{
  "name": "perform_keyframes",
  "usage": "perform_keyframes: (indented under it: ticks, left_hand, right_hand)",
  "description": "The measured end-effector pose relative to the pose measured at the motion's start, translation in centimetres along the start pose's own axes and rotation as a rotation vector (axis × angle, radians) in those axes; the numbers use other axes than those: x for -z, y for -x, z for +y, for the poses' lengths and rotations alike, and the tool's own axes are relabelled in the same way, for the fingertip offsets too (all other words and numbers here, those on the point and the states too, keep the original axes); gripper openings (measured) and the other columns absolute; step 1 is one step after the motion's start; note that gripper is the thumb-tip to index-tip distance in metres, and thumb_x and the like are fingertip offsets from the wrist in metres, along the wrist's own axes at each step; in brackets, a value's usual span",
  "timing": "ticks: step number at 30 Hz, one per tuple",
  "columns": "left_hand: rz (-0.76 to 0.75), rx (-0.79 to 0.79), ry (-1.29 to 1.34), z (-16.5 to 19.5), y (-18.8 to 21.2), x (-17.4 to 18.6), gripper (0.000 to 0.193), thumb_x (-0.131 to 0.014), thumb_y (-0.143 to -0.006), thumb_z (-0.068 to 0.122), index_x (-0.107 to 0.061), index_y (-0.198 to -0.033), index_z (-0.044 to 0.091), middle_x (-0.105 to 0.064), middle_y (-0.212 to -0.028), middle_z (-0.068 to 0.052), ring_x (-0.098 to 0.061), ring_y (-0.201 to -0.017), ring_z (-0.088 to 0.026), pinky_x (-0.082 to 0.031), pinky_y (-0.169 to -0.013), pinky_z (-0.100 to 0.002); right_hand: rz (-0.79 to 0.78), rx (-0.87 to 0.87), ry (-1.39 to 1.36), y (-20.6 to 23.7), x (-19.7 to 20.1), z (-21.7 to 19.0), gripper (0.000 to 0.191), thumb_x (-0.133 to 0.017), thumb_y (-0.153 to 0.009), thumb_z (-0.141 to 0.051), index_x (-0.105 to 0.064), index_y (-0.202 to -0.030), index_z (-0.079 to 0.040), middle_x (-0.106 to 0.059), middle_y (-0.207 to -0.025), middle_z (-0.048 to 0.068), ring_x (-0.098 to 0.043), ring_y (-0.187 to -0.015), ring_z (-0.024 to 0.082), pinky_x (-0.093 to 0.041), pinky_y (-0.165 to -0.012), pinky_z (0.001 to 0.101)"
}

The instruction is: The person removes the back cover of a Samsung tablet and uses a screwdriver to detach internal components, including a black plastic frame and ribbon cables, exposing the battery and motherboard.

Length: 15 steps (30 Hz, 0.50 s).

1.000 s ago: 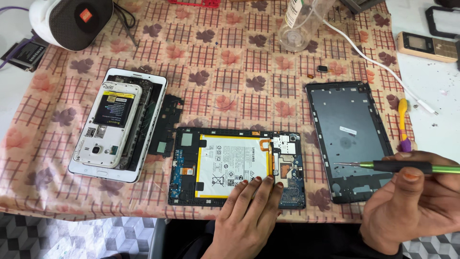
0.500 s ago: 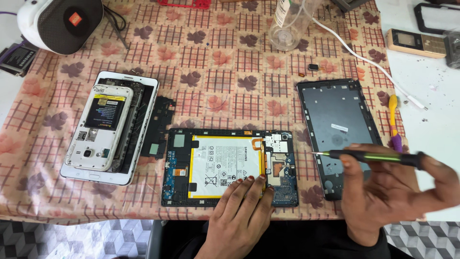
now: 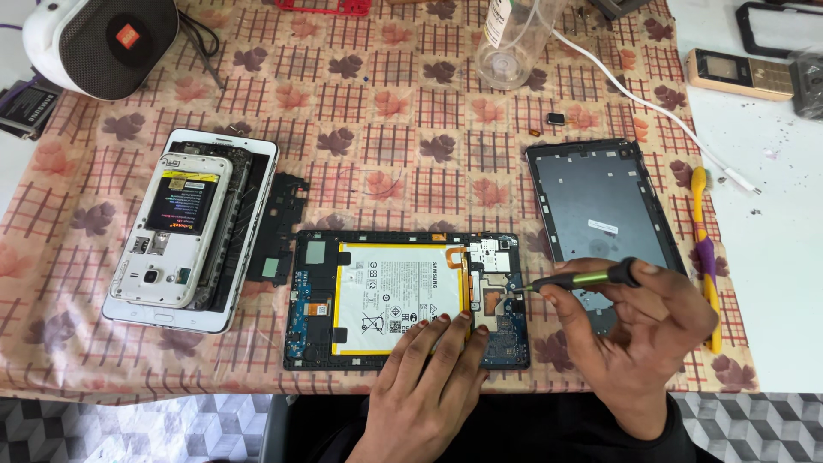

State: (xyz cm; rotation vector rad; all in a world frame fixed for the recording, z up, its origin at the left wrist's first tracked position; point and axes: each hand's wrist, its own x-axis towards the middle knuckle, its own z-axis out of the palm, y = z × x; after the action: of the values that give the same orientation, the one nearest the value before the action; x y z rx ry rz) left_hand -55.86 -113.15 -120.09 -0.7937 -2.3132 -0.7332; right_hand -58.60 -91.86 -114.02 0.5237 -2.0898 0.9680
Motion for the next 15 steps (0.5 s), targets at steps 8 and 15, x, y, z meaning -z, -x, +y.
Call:
perform_keyframes:
  ticks: [8, 15]
  left_hand:
    - [0.007, -0.017, -0.019, 0.03, -0.35, 0.29, 0.044, -0.073, -0.094, 0.025, -0.067, -0.132, 0.004, -0.063, -0.136, -0.012, -0.062, -0.123, -0.027, -0.05, -0.107, -0.043]
    - [0.038, 0.014, 0.088, -0.12, -0.22, 0.13, 0.037, -0.075, -0.092, 0.021, -0.066, -0.122, 0.002, -0.064, -0.132, -0.017, -0.064, -0.122, -0.032, -0.052, -0.106, -0.046]
  right_hand:
    - [-0.018, 0.059, 0.091, 0.26, 0.44, 0.18, 0.078, -0.084, -0.086, 0.003, -0.034, -0.144, -0.005, -0.035, -0.139, 0.008, -0.076, -0.088, 0.03, -0.062, -0.061, 0.0227]
    - [0.015, 0.099, -0.027, 0.67, 0.8, 0.11, 0.074, -0.082, -0.09, -0.001, -0.034, -0.145, -0.009, -0.064, -0.121, 0.016, -0.08, -0.092, 0.027, -0.06, -0.058, 0.017]
